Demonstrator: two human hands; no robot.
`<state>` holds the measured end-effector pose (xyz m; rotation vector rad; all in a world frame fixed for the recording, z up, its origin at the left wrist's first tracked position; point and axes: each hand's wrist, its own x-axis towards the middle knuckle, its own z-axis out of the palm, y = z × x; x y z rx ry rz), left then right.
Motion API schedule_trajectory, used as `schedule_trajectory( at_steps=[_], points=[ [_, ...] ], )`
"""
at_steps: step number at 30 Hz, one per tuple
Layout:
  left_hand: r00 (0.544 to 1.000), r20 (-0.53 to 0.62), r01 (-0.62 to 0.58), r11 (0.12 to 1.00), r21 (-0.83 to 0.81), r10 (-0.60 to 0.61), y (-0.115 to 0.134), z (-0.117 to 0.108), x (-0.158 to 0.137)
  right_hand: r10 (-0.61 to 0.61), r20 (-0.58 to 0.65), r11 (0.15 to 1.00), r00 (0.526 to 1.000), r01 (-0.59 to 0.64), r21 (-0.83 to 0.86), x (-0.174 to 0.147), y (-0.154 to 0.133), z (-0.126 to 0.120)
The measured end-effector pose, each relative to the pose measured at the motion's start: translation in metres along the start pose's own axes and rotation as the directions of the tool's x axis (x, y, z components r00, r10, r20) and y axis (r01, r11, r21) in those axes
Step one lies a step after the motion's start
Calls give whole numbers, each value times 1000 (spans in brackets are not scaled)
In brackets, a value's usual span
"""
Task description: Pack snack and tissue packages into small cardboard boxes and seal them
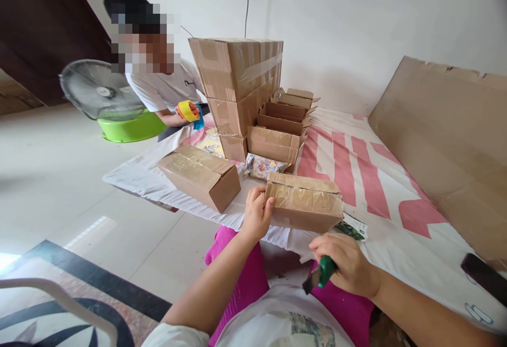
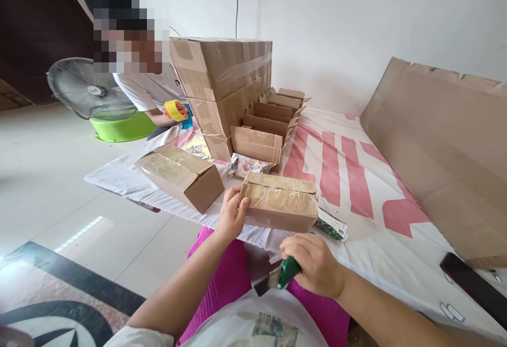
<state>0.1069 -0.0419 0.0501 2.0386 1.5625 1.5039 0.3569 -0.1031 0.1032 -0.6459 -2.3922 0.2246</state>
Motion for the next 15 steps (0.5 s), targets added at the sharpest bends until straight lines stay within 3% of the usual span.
schedule_trajectory(
  at_steps=[3, 7, 11, 15],
  points=[
    [1000, -13, -5, 1000, -2, 5, -1, 1, 0, -25, 85, 989, 996, 37, -142, -24, 13, 19],
    [1000, -10, -3, 1000, 4, 3, -2, -1, -1, 82, 273, 938, 959, 17, -345, -61, 35, 32],
    [1000, -15, 0, 1000, 4, 0, -1, 0, -2, 216, 388, 931, 896, -70, -357, -83, 40, 33],
    [1000, -19, -14, 1000, 3, 14, -1, 1, -2, 273, 491, 944, 827, -131, -304, -78, 36, 23]
  ],
)
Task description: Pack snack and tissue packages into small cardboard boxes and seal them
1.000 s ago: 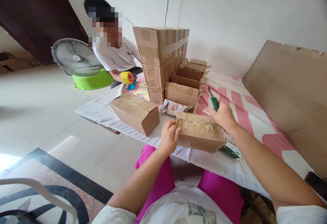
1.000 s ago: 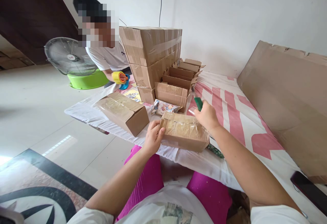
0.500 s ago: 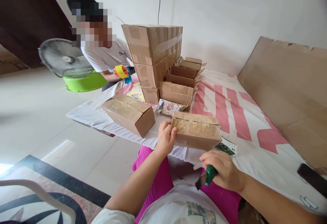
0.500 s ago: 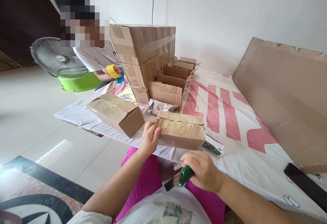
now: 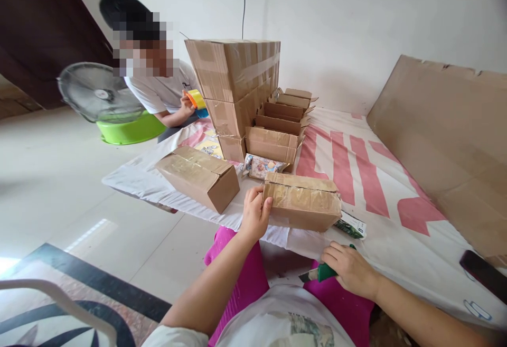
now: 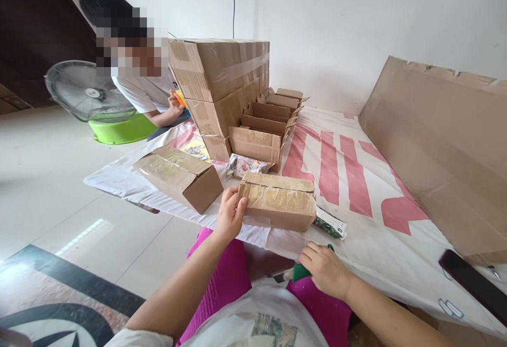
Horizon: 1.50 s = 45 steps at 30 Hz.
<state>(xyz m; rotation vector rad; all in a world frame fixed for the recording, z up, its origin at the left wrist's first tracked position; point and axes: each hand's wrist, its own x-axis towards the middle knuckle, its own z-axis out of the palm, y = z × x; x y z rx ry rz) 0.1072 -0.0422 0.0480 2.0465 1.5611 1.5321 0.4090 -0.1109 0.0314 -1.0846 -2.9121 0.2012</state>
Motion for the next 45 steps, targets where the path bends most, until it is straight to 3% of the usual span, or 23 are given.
schedule_trajectory(
  at_steps=[4, 8, 11, 14, 16, 18, 21, 28, 33, 39, 45],
  points=[
    [1000, 7, 5, 1000, 2, -5, -2, 0, 0, 36, 111, 995, 993, -46, 86, 5, -1, -25],
    [1000, 12, 11, 1000, 5, -11, -2, 0, 0, 80, 90, 989, 993, -90, 115, 9, -3, -47],
    [1000, 6, 2, 1000, 4, -2, -3, 1, 0, 26, -6, 996, 1000, -26, 90, 11, -4, -62],
    [1000, 7, -3, 1000, 1, 3, -3, 1, 1, 0, -204, 1000, 979, 4, 21, 15, -5, -81],
    [1000, 12, 7, 1000, 2, -7, -2, 0, 1, 47, -338, 993, 940, -81, -86, 19, -5, -95],
    [1000, 11, 22, 1000, 5, -22, -1, 0, 1, 108, -398, 959, 911, -202, -201, 23, -6, -107],
    [999, 11, 35, 999, 8, -35, 0, -1, 1, 153, -353, 921, 923, -263, -287, 27, -8, -116],
    [998, -3, 64, 998, 4, -64, 1, 2, 3, 195, -227, 940, 954, -248, -234, 30, -12, -116],
    [998, 17, 60, 998, -34, -59, 3, 2, 6, 219, -211, 940, 953, -264, -217, 32, -12, -114],
    [999, 12, -46, 995, -87, 47, 4, 0, 9, 248, -211, 941, 945, -287, -181, 39, -13, -111],
    [999, 30, -24, 997, -68, 26, 3, 0, 8, 291, -132, 942, 948, -308, -132, 38, -23, -120]
  ],
)
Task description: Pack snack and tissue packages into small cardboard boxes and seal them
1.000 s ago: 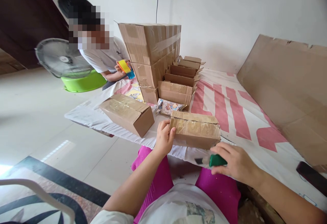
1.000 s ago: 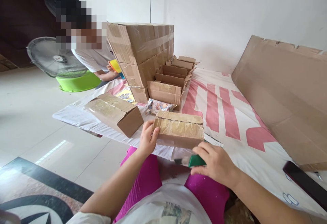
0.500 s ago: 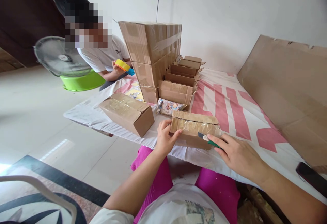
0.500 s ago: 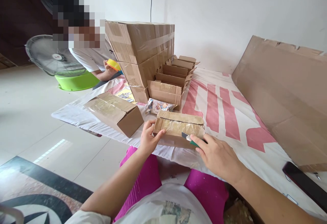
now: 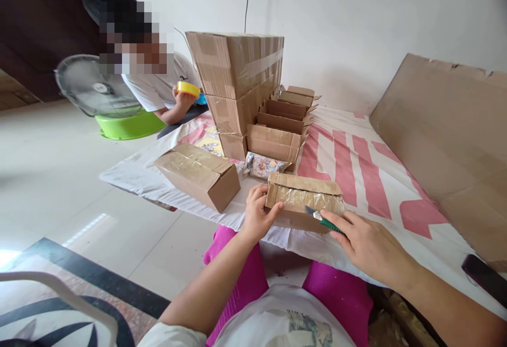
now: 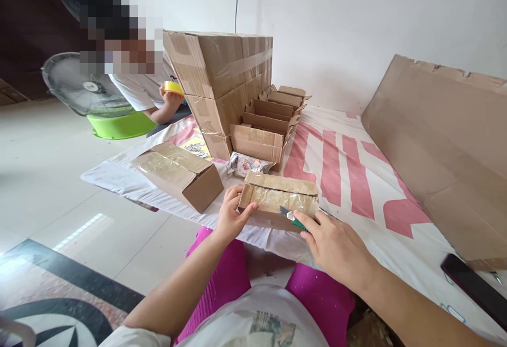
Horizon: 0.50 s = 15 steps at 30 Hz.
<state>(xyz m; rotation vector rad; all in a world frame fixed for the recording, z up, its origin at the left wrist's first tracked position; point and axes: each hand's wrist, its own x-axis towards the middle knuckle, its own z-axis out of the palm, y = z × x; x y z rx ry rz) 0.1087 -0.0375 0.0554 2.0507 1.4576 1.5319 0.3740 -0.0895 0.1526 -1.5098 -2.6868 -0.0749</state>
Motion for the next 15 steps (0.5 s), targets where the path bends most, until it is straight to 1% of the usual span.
schedule_trajectory(
  at_steps=[5, 10, 15],
  points=[
    [1000, 2, -7, 1000, -25, 7, -1, 0, 0, 10, -23, 1000, 1000, -11, -7, -1, -5, 3],
    [1000, 21, -3, 999, -52, 4, -1, -1, 2, 8, -131, 997, 991, -18, -78, 1, -11, 15],
    [997, 77, 17, 998, -52, -13, 0, -4, 6, 23, -193, 994, 981, -43, -101, 3, -15, 26]
  ],
)
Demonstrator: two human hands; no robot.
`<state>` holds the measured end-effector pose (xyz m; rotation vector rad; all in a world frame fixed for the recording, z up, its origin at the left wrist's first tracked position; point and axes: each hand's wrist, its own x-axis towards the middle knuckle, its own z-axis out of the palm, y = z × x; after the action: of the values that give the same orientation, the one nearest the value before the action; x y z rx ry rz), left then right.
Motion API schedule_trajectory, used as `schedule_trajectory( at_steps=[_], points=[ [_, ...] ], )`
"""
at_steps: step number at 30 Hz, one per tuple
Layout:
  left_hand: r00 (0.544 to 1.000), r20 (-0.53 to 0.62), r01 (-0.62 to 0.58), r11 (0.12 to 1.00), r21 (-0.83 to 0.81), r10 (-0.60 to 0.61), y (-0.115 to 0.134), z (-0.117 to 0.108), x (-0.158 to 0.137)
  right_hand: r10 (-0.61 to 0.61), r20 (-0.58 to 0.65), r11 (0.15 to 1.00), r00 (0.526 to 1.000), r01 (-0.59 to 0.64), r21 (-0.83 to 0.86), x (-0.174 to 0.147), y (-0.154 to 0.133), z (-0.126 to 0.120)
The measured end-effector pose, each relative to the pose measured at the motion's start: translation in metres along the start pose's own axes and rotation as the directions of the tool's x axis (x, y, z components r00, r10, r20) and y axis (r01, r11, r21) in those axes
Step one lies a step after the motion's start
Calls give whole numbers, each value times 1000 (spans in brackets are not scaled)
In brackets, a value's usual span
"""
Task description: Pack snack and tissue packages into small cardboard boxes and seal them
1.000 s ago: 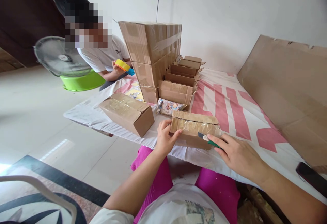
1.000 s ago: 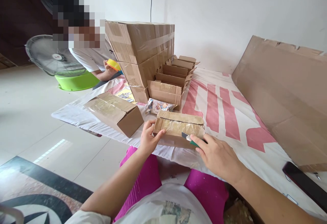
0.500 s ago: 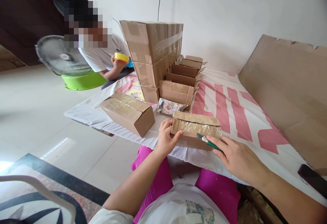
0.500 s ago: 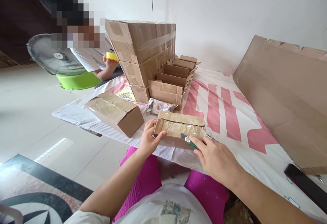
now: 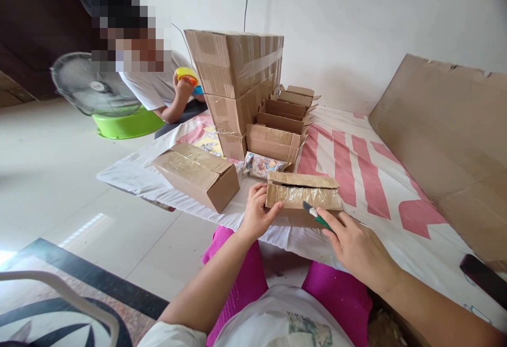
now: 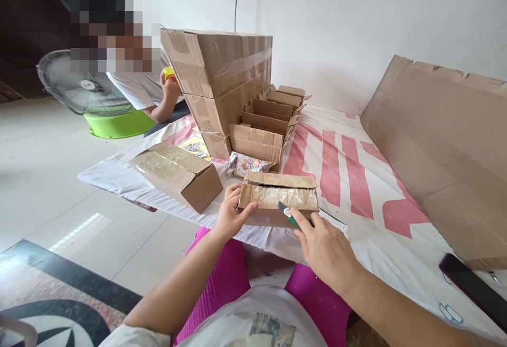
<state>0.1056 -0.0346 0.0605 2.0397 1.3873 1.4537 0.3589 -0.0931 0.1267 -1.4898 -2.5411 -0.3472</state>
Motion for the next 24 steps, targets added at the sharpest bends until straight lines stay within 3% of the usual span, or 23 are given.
schedule_trajectory(
  at_steps=[10, 16, 24],
  points=[
    [994, 97, -55, 998, 6, 54, 7, -1, 2, 65, -114, 996, 991, -58, 63, 13, -13, 21],
    [995, 91, 37, 997, 71, -43, 12, 0, 1, 144, -140, 977, 980, -119, 178, 29, -8, 7],
    [997, 38, 64, 995, 72, -66, 12, 5, -2, 66, 55, 991, 996, -72, 113, -9, -6, -11]
  ],
)
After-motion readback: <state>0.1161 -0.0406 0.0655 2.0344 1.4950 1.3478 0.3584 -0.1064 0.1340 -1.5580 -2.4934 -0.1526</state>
